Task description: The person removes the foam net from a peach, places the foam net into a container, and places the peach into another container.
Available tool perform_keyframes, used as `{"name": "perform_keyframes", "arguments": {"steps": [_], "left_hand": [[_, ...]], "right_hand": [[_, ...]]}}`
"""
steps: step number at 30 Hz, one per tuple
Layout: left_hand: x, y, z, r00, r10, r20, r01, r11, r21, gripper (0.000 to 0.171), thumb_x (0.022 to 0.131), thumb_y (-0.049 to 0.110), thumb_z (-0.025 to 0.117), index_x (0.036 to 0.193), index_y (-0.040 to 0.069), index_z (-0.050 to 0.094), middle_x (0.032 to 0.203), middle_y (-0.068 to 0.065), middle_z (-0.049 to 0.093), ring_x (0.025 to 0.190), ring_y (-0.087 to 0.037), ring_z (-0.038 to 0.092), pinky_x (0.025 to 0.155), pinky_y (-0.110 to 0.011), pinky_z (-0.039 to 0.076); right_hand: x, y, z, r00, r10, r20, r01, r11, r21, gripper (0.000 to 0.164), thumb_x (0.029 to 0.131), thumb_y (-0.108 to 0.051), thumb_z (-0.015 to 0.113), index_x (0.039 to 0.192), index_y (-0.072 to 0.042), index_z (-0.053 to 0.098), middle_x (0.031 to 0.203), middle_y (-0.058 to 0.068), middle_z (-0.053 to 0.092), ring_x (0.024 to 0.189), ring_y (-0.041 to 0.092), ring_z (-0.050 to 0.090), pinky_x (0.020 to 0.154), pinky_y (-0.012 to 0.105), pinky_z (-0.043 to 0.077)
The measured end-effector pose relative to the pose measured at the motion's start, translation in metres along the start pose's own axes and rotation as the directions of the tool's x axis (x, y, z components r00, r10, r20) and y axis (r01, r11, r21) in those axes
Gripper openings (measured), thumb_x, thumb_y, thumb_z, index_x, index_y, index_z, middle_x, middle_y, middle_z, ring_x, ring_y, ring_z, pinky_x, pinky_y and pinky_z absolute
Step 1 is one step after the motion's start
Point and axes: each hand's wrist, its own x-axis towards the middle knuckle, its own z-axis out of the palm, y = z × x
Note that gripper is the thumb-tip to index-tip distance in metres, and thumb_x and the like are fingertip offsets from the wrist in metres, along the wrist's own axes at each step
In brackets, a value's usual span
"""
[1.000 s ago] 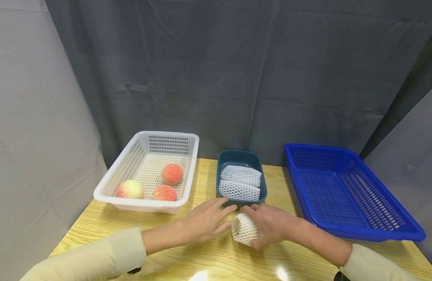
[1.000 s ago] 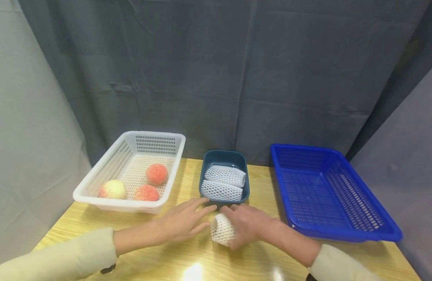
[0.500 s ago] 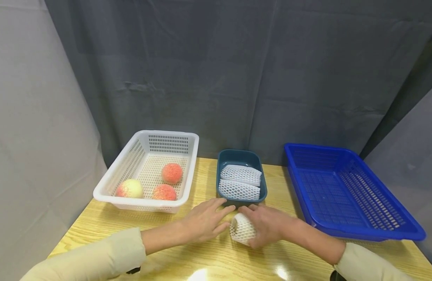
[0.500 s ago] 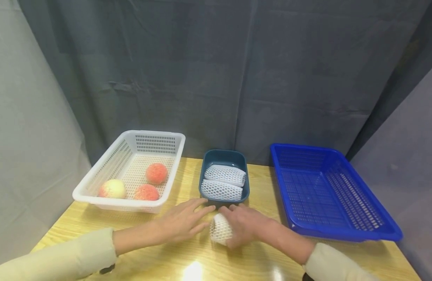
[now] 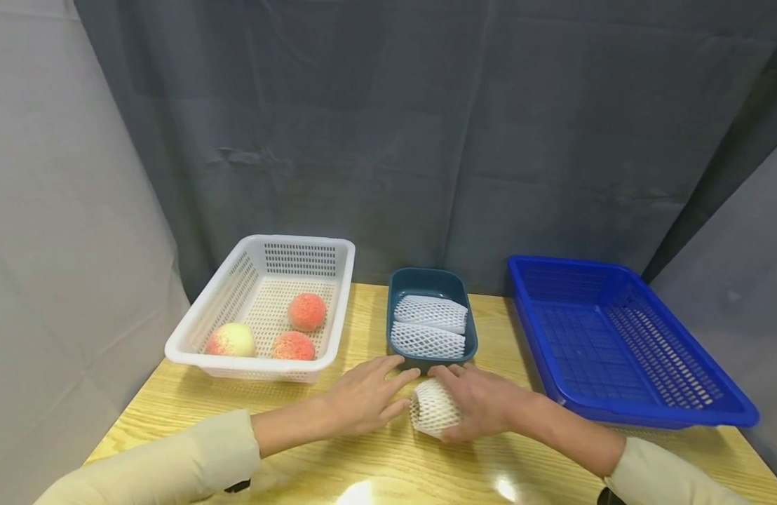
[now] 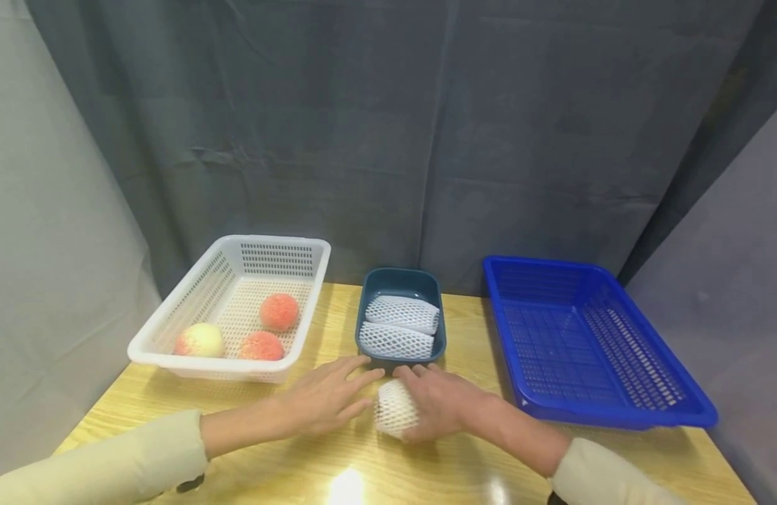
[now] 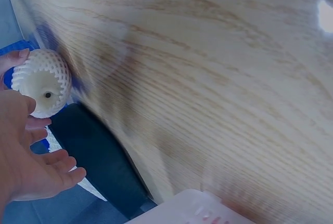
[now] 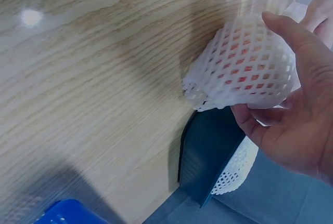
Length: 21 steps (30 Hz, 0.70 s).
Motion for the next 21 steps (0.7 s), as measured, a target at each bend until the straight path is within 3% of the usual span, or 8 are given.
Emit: {"name": "perform_keyframes", "arguments": {"steps": [8,21], "left_hand": [[-0.0007,-0.0017,0.0014,1.000,0.001,-0.002,-0.001,1.000,-0.012,0.050,0.105,0.040,0.049,0.149,0.015,0.048,0.145,-0.017,0.047,0.130,-0.029,0.049,0.109,-0.039,0.039],[-0.0014,-0.0019,-0.0024,1.000,-0.004,0.010,0.005,1.000,-0.016,0.051,0.105,0.039,0.049,0.149,0.014,0.047,0.145,-0.017,0.047,0.129,-0.029,0.050,0.107,-0.040,0.041]], "right_hand": [[-0.0035,0.0003,0.0009,0.999,0.046,-0.005,-0.046,0.999,-0.005,0.089,0.070,-0.049,0.086,0.136,-0.005,0.047,0.117,0.007,0.057,0.099,0.023,0.058,0.073,0.040,0.054],[-0.0071,0.0037,0.0056,0.995,-0.004,-0.103,0.005,1.000,0.011,0.086,0.072,-0.042,0.088,0.136,-0.004,0.047,0.121,0.006,0.053,0.100,0.021,0.058,0.074,0.037,0.056]]}}
